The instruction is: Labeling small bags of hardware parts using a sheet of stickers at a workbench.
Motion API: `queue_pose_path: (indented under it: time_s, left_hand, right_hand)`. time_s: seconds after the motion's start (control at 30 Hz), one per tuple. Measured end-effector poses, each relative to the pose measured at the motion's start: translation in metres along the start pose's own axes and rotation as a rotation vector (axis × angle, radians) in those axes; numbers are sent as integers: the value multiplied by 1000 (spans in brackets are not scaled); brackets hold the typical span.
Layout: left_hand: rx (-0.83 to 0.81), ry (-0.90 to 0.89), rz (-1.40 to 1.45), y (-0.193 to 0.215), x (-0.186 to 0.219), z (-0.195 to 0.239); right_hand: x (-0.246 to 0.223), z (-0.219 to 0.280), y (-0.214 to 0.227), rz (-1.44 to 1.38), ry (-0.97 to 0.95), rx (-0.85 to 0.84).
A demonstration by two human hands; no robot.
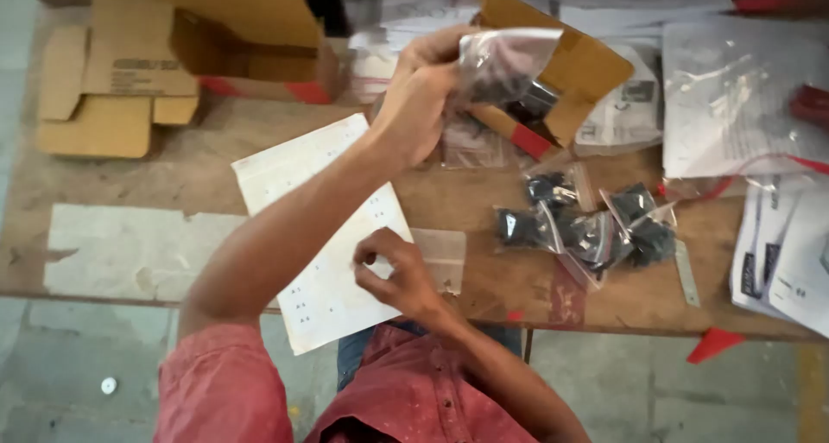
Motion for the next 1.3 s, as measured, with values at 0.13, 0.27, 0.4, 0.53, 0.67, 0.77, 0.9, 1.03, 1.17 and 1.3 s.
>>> queue_pose_path:
  time_s: [0.13, 0.27, 0.4, 0.53, 0.67, 0.77, 0.9, 1.03, 1.17, 1.3]
  left_hand:
    - [88, -31, 218, 42, -8, 73]
    - [333, 121, 563, 55, -21, 170]
    - [585, 163, 721, 79, -52, 230]
    - [617, 53, 349, 94, -75, 253]
    - [624, 80, 174, 93, -69, 258]
    - [548, 70, 204, 89, -67, 259]
    - [567, 63, 284, 95, -75, 260]
    - [572, 50, 260, 102, -82, 261]
    - [514, 53, 373, 103, -83, 261]
    - [524, 70, 429, 109, -90, 261]
  right_hand:
    - [26, 13, -4, -105, -100, 51]
    - [45, 25, -6, -146, -164, 72]
    - [44, 25, -9, -288, -490, 162]
    - [43, 12, -4, -394, -378, 269]
    - [12, -30, -6, -396, -353, 230]
    - [8, -54, -21, -252, -440, 113]
    - [17, -65, -38, -271, -379, -1]
    - [25, -65, -41, -311, -418, 42]
    - [29, -63, -38, -430, -426, 46]
    - [32, -60, -35, -463, -406, -2]
Point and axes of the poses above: each hand's wrist, its own z-axis away from the middle knuckle, its own y-axis out of the back of the hand, x = y × z, the point moved 5 cm from there along -z, towards the middle knuckle, and after that the axes turned 12 degrees about y, right-handed, at the moved point
